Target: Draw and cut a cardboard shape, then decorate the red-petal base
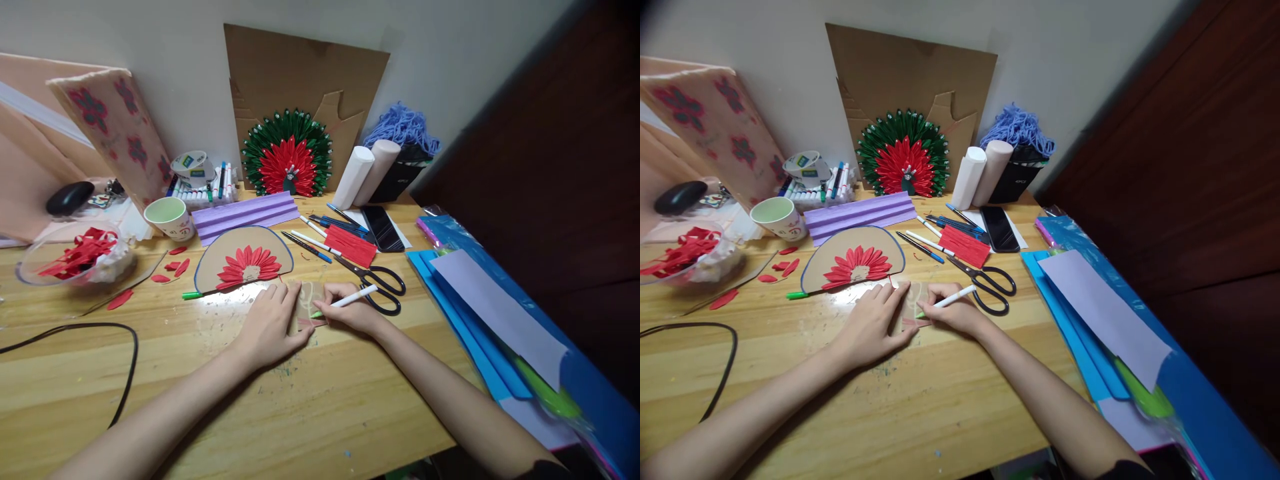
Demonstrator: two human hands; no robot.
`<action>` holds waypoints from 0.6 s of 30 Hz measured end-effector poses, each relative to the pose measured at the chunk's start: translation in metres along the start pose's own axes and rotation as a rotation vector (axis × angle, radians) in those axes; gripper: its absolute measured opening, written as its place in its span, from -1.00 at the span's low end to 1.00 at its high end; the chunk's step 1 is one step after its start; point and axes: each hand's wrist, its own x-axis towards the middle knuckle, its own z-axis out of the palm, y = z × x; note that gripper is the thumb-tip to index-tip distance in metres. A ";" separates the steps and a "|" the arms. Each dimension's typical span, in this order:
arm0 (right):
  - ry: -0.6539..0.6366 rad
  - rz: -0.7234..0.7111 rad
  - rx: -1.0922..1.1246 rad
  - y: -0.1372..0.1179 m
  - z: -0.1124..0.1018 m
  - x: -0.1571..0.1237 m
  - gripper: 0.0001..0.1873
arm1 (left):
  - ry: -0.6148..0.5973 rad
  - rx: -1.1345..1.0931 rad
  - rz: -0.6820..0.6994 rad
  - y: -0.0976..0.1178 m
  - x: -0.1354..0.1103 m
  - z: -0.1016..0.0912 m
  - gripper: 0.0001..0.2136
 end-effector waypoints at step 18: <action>-0.084 -0.014 0.030 0.000 -0.005 0.000 -0.73 | -0.003 0.020 0.010 -0.001 -0.001 0.002 -0.40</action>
